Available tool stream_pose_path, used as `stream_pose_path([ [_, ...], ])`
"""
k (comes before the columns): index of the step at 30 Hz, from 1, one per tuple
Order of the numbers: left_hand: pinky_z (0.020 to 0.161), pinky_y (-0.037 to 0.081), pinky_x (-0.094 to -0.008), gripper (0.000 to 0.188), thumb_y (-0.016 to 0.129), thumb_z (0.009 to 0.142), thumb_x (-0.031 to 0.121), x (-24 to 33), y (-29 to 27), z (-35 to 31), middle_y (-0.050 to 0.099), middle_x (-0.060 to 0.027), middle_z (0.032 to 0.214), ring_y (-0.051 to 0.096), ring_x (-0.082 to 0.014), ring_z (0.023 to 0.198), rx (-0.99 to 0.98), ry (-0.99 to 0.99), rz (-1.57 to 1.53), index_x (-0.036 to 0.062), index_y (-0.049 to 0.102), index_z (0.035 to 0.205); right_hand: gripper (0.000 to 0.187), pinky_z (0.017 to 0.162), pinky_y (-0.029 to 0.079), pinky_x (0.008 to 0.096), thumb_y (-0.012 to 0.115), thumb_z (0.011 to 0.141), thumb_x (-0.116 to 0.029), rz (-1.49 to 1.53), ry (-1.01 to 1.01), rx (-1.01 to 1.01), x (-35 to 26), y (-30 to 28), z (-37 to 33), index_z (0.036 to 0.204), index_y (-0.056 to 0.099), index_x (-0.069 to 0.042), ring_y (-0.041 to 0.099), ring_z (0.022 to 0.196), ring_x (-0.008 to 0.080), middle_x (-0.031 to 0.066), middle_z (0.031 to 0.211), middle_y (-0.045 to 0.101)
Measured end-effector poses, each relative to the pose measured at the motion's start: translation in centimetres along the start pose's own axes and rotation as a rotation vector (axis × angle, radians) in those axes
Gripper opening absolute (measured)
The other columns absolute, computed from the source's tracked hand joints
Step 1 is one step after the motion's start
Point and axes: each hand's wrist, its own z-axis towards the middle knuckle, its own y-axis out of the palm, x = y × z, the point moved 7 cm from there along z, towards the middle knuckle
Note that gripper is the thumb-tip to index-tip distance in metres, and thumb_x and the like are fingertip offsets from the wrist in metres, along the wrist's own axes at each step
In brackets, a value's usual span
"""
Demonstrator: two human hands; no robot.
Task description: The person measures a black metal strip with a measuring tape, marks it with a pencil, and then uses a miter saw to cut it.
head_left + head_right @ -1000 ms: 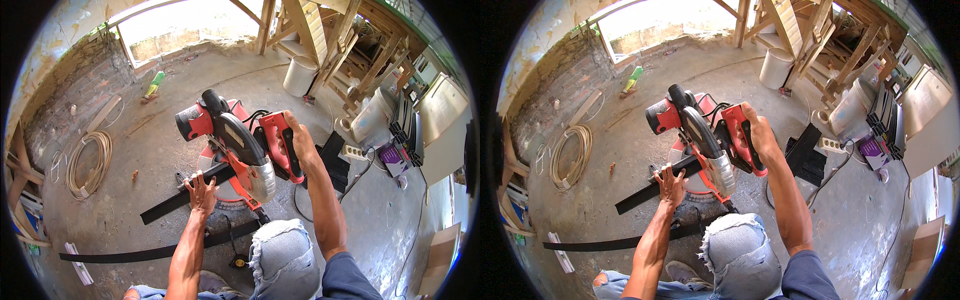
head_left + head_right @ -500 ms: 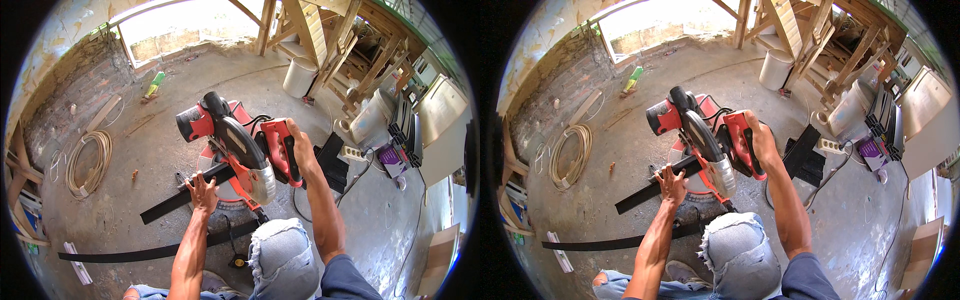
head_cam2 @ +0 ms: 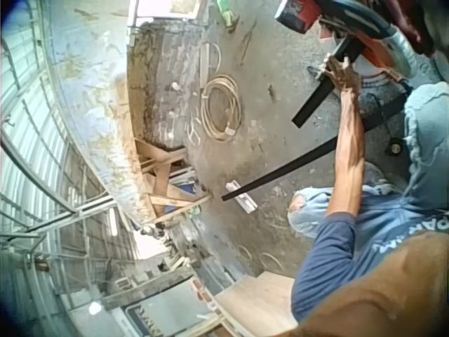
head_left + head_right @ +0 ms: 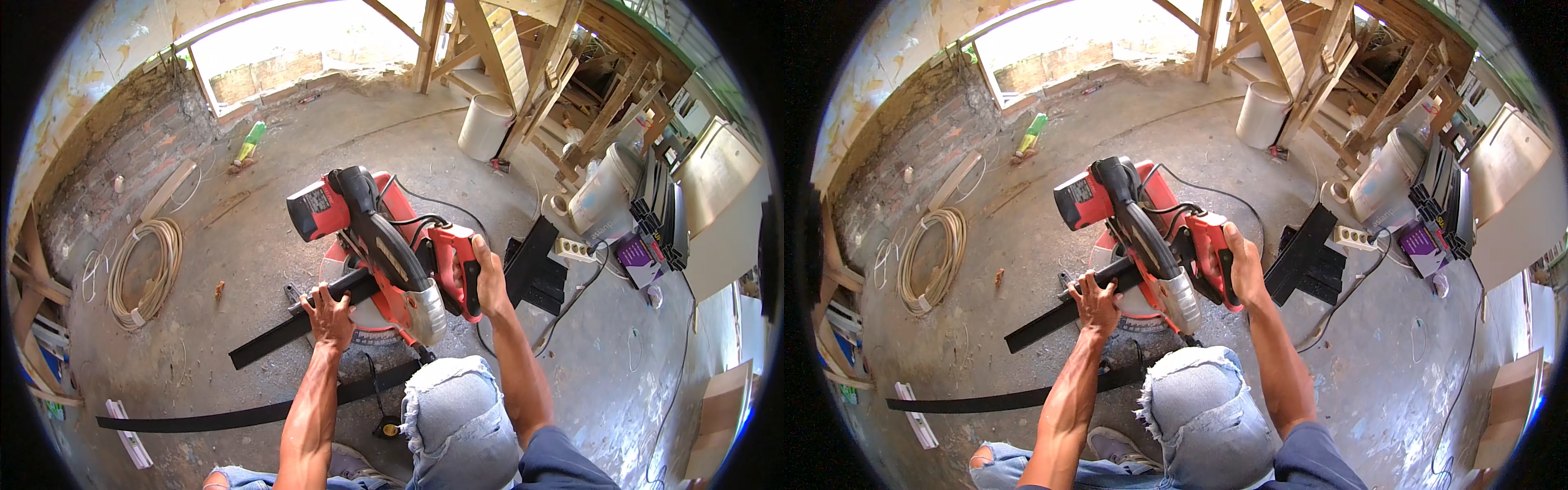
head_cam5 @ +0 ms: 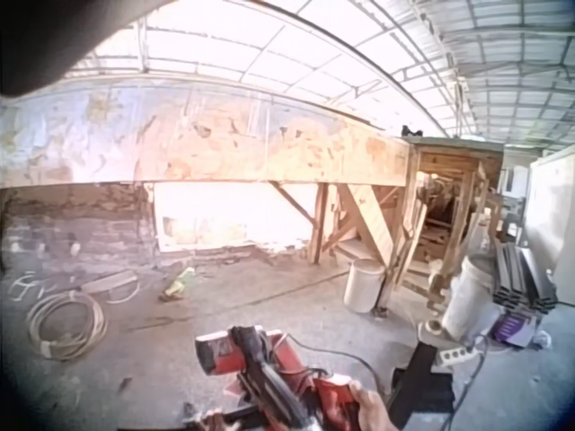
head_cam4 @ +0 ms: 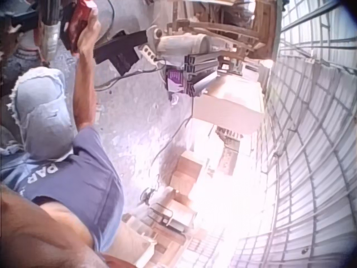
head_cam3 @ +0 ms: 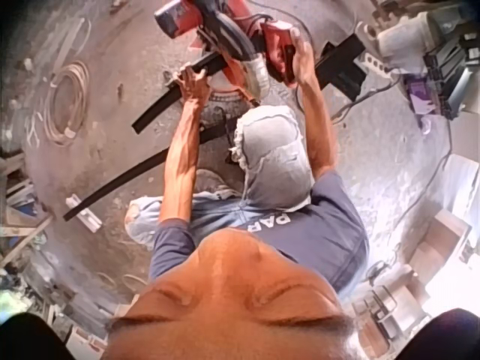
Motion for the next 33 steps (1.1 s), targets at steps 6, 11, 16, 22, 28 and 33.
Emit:
stream_pose_path([
  [6,0.106,0.024,-0.0634,0.037,0.078,0.077,0.03,0.1,0.0,0.0,0.046,-0.0171,0.122,0.04,-0.0342,0.124,0.005,0.006,-0.008,0.0178,0.075,0.111,0.075,0.053,0.043,0.0282,0.03,0.1,-0.07,-0.007,-0.075,-0.006,0.9,0.1,-1.9,0.085,0.061,-0.003,0.054,0.058,0.0129,0.0051,0.066,0.057],
  [11,0.107,0.024,-0.0631,0.038,0.078,0.076,0.03,0.0,0.0,0.0,0.046,-0.0171,0.123,0.04,-0.0343,0.125,-0.002,0.023,-0.017,0.0181,0.075,0.112,0.069,0.054,0.038,0.0257,0.034,0.104,-0.061,0.026,-0.096,-0.01,0.3,-0.2,-1.6,0.079,0.062,-0.003,0.051,0.059,0.0089,0.0026,0.064,0.058],
  [16,0.108,0.024,-0.0624,0.041,0.078,0.078,0.032,0.0,-0.1,0.2,0.046,-0.0171,0.126,0.04,-0.0335,0.127,-0.048,0.024,0.012,0.0191,0.073,0.117,0.072,0.061,0.048,0.0284,0.036,0.101,-0.066,-0.069,-0.076,-0.127,-2.9,0.8,2.5,0.086,0.064,-0.002,0.059,0.062,0.0133,0.005,0.069,0.062],
  [22,0.11,0.02,-0.0629,0.046,0.076,0.081,0.027,0.1,-0.1,-0.3,0.04,-0.0216,0.137,0.034,-0.036,0.136,-0.13,0.059,0.002,0.0172,0.068,0.125,0.052,0.056,0.047,0.03,0.047,0.104,-0.047,-0.156,-0.061,-0.238,-10.4,3.9,8.0,0.085,0.059,0.0,0.058,0.058,0.0144,0.0061,0.068,0.06],
  [28,0.111,0.021,-0.0606,0.05,0.07,0.085,0.02,-1.0,-1.8,-1.4,0.032,-0.0288,0.147,0.03,-0.044,0.138,-0.12,0.172,0.004,0.0104,0.06,0.132,0.044,0.05,0.052,0.0366,0.054,0.099,-0.035,-0.081,0.043,-0.389,-12.9,6.9,13.6,0.088,0.059,0.007,0.063,0.058,0.0221,0.0128,0.073,0.063],
  [33,0.109,0.024,-0.0588,0.068,0.078,0.079,0.022,-3.8,-3.3,-2.9,0.029,-0.0309,0.147,0.031,-0.0484,0.132,-0.056,0.109,-0.001,0.0068,0.048,0.139,0.042,0.056,0.055,0.0363,0.057,0.096,-0.032,-0.156,0.003,-0.434,-14.1,7.8,15.3,0.094,0.061,0.01,0.065,0.061,0.0239,0.018,0.081,0.067],
])
